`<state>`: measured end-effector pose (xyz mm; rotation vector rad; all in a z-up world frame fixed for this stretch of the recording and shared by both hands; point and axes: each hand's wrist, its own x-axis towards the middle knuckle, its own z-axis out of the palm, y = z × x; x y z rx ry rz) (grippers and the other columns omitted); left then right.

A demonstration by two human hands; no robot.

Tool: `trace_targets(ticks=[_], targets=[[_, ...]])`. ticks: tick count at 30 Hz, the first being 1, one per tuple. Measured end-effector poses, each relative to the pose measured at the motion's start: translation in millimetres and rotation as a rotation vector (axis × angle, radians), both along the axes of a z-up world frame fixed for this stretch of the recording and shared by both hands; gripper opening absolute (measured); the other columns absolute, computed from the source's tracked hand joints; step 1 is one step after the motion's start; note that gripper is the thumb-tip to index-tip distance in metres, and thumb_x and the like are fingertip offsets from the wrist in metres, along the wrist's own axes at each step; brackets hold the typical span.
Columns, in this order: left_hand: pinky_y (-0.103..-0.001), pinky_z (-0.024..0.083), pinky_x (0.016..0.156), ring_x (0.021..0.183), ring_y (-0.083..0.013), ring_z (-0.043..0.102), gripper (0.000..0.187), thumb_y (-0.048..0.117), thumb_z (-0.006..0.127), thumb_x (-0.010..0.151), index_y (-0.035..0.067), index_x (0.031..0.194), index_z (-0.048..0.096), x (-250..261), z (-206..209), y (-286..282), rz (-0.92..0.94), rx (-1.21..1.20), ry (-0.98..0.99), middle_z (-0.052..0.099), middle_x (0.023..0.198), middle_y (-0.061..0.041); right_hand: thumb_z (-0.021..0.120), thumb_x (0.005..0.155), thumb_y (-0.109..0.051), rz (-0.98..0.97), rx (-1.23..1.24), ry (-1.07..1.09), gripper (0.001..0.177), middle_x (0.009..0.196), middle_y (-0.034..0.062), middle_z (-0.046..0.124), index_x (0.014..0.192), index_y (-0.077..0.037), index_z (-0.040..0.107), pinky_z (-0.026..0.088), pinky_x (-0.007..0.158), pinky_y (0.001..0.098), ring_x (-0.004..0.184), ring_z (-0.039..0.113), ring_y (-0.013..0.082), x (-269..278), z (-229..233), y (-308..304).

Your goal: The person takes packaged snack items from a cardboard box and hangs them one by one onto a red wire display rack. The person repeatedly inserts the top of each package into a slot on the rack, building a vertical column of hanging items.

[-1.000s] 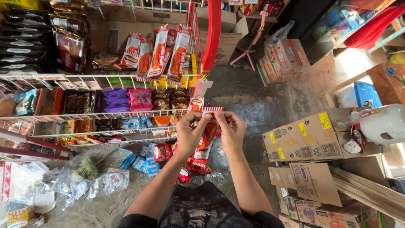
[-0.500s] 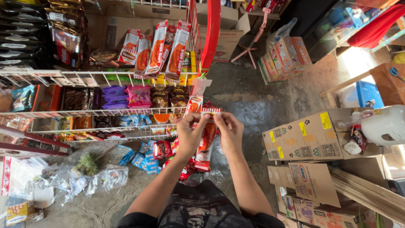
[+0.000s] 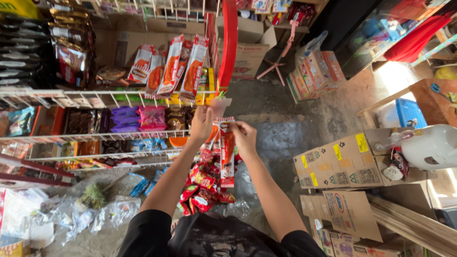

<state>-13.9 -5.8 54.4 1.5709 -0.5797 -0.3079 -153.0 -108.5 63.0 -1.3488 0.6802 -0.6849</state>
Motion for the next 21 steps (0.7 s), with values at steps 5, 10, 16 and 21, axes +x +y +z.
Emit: trace_targets(ticks=[5, 10, 16, 21], targets=[[-0.032, 0.051, 0.075, 0.079, -0.0164, 0.059, 0.03, 0.029, 0.054, 0.107, 0.002, 0.115, 0.064, -4.8, 5.0, -4.1, -0.054, 0.094, 0.076, 0.065, 0.09, -0.01, 0.073, 0.095, -0.012, 0.038, -0.057, 0.009, 0.016, 0.076, -0.0004, 0.071, 0.095, 0.004, 0.077, 0.042, 0.053, 0.0212, 0.064, 0.056, 0.0023, 27.5, 3.2, -14.0], [-0.029, 0.052, 0.085, 0.092, -0.0127, 0.063, 0.031, 0.027, 0.059, 0.106, -0.002, 0.115, 0.065, -8.3, -13.9, -19.9, -0.101, -0.102, 0.013, 0.069, 0.1, -0.009, 0.069, 0.091, -0.006, 0.053, 0.014, 0.025, 0.013, 0.078, -0.0008, 0.071, 0.094, 0.002, 0.078, 0.042, 0.055, 0.0211, 0.065, 0.057, 0.0029, 36.0, -6.3, -27.7], [-0.029, 0.052, 0.088, 0.096, -0.0116, 0.063, 0.035, 0.025, 0.053, 0.107, 0.001, 0.131, 0.061, -10.6, -2.2, -18.1, -0.158, -0.085, 0.087, 0.072, 0.106, -0.01, 0.072, 0.085, -0.006, 0.043, 0.086, 0.093, 0.01, 0.073, -0.0003, 0.07, 0.085, 0.002, 0.078, 0.041, 0.055, 0.0225, 0.062, 0.056, 0.0043, 35.6, 2.7, -33.1], [-0.029, 0.053, 0.083, 0.09, -0.0121, 0.067, 0.034, 0.026, 0.056, 0.105, 0.001, 0.127, 0.063, -12.1, 0.1, -13.7, -0.103, -0.028, 0.011, 0.074, 0.099, -0.008, 0.075, 0.083, -0.007, 0.055, 0.09, 0.106, 0.009, 0.069, -0.0018, 0.066, 0.081, 0.002, 0.077, 0.038, 0.053, 0.0231, 0.06, 0.053, 0.0044, 34.5, 9.3, -30.6]])
